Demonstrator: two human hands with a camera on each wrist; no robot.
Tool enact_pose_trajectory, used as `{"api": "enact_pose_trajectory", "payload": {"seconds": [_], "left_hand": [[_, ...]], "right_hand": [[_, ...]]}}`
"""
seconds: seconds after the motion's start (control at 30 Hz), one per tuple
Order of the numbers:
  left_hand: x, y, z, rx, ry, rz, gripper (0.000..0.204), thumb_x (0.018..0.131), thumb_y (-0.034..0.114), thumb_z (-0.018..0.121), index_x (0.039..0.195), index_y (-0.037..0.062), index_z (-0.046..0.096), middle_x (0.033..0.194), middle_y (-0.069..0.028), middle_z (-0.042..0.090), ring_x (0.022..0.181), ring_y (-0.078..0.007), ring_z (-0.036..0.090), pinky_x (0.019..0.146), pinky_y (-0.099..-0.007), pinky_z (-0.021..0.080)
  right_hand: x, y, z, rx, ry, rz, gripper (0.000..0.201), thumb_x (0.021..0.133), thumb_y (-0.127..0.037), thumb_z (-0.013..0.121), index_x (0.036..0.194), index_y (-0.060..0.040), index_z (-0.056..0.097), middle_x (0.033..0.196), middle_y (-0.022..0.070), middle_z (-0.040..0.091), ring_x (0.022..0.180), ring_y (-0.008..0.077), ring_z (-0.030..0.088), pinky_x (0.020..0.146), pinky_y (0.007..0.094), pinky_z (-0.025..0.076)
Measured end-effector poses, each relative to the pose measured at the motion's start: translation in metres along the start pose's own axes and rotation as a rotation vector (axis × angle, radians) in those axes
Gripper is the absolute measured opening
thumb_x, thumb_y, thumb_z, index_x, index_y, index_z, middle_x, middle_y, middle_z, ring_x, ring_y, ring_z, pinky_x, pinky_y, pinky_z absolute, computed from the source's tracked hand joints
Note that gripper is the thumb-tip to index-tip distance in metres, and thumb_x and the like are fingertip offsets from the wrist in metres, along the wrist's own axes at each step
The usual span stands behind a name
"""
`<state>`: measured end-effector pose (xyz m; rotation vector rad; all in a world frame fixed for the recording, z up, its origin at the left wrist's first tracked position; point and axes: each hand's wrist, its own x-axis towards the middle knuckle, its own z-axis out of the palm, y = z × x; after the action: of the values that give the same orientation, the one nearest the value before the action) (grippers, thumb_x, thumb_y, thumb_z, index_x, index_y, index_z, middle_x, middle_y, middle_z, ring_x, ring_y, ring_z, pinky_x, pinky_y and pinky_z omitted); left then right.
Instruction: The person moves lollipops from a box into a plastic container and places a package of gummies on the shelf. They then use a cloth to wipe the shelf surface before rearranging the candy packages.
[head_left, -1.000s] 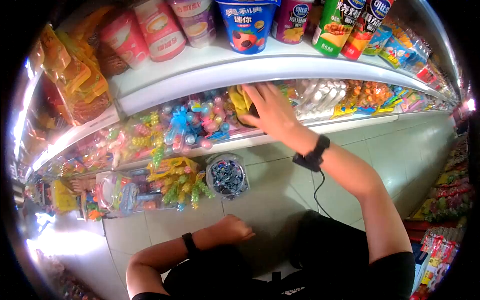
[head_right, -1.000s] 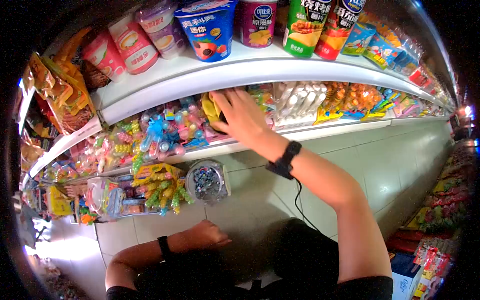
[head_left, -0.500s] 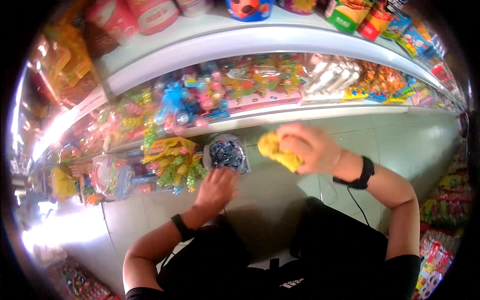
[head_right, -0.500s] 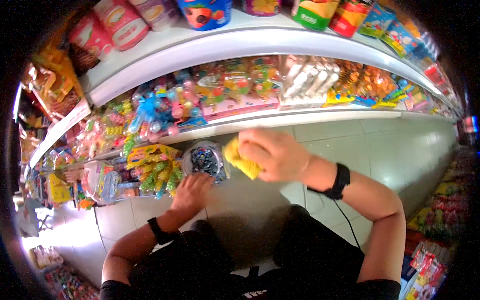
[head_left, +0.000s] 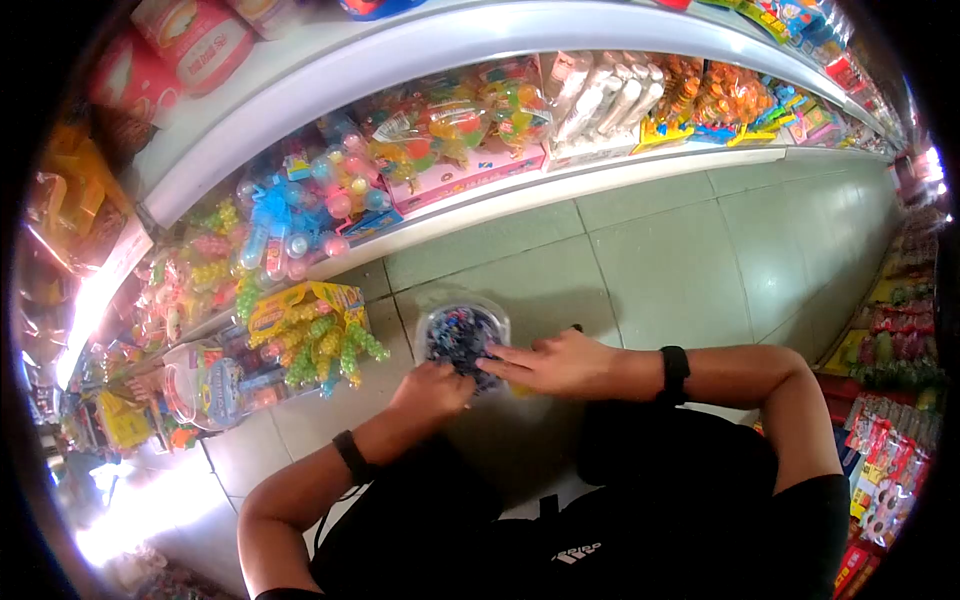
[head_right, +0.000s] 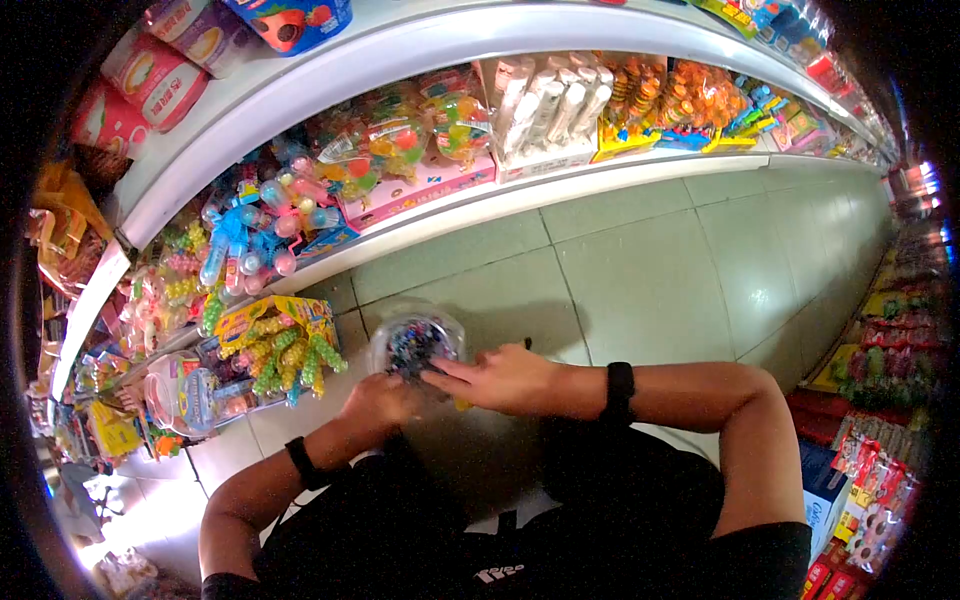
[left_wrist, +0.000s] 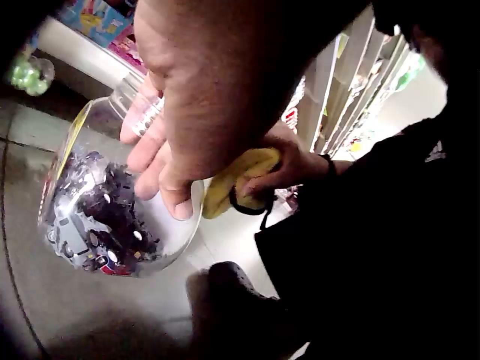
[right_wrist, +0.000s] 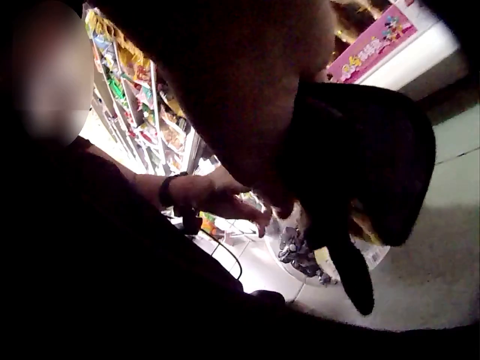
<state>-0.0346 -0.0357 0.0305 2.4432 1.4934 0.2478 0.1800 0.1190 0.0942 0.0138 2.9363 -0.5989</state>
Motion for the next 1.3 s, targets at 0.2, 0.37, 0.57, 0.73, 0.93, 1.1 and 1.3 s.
{"api": "enact_pose_trajectory", "payload": {"seconds": [0.2, 0.37, 0.57, 0.73, 0.93, 1.1, 1.3], "left_hand": [[0.023, 0.030, -0.033, -0.036, -0.018, 0.143, 0.014, 0.072, 0.016, 0.060, 0.081, 0.0068, 0.057, 0.076, -0.0055, 0.060, 0.081, -0.0217, 0.058, 0.074, -0.0352, 0.048], [0.059, 0.029, -0.060, 0.162, 0.178, 0.174, 0.040, 0.077, 0.016, 0.054, 0.116, 0.0052, 0.059, 0.124, -0.0139, 0.055, 0.112, -0.0243, 0.053, 0.101, -0.0412, 0.038], [0.041, 0.017, -0.034, 0.080, 0.106, 0.160, 0.035, 0.079, 0.014, 0.052, 0.112, 0.0057, 0.060, 0.126, -0.0132, 0.054, 0.115, -0.0262, 0.051, 0.103, -0.0429, 0.037], [0.007, 0.022, -0.013, -0.005, -0.034, 0.123, 0.026, 0.076, 0.013, 0.055, 0.100, 0.0037, 0.061, 0.118, -0.0134, 0.056, 0.114, -0.0264, 0.051, 0.101, -0.0420, 0.038], [-0.015, 0.022, -0.002, -0.048, -0.137, 0.060, 0.024, 0.076, 0.012, 0.056, 0.098, 0.0037, 0.059, 0.118, -0.0125, 0.056, 0.110, -0.0267, 0.052, 0.100, -0.0433, 0.039], [-0.012, 0.022, -0.003, -0.007, -0.189, -0.004, 0.020, 0.074, 0.012, 0.056, 0.093, 0.0042, 0.059, 0.111, -0.0117, 0.057, 0.108, -0.0265, 0.052, 0.099, -0.0410, 0.040], [-0.037, 0.017, 0.003, -0.089, -0.068, -0.047, 0.017, 0.074, 0.012, 0.056, 0.089, 0.0053, 0.059, 0.107, -0.0107, 0.058, 0.104, -0.0267, 0.054, 0.095, -0.0399, 0.042]], "right_hand": [[-0.018, 0.001, 0.037, -0.047, 0.016, -0.089, 0.010, 0.075, -0.014, 0.059, 0.083, -0.0101, 0.054, 0.077, 0.0035, 0.055, 0.060, 0.0221, 0.064, 0.044, 0.0347, 0.049], [-0.063, 0.036, 0.013, -0.061, 0.093, 0.370, 0.016, 0.075, -0.019, 0.063, 0.087, -0.0109, 0.056, 0.082, 0.0040, 0.059, 0.071, 0.0252, 0.065, 0.054, 0.0380, 0.052], [-0.118, 0.086, -0.007, -0.217, 0.231, 0.769, 0.022, 0.080, -0.029, 0.067, 0.089, -0.0107, 0.058, 0.086, 0.0066, 0.061, 0.074, 0.0284, 0.064, 0.064, 0.0412, 0.053], [-0.132, 0.081, -0.005, -0.223, 0.210, 0.787, 0.024, 0.078, -0.030, 0.070, 0.086, -0.0106, 0.059, 0.084, 0.0053, 0.062, 0.070, 0.0266, 0.064, 0.058, 0.0388, 0.052], [-0.084, 0.066, 0.020, -0.119, 0.190, 0.474, 0.024, 0.079, -0.029, 0.070, 0.080, -0.0104, 0.055, 0.080, 0.0037, 0.058, 0.065, 0.0256, 0.061, 0.051, 0.0373, 0.050], [-0.042, 0.067, 0.010, -0.036, 0.071, 0.421, 0.013, 0.083, -0.023, 0.064, 0.087, -0.0113, 0.058, 0.083, 0.0052, 0.059, 0.068, 0.0240, 0.064, 0.055, 0.0376, 0.054], [-0.076, 0.112, 0.004, -0.115, 0.377, 0.818, 0.035, 0.074, -0.039, 0.075, 0.080, -0.0060, 0.065, 0.074, 0.0106, 0.065, 0.063, 0.0280, 0.064, 0.060, 0.0377, 0.052]]}}
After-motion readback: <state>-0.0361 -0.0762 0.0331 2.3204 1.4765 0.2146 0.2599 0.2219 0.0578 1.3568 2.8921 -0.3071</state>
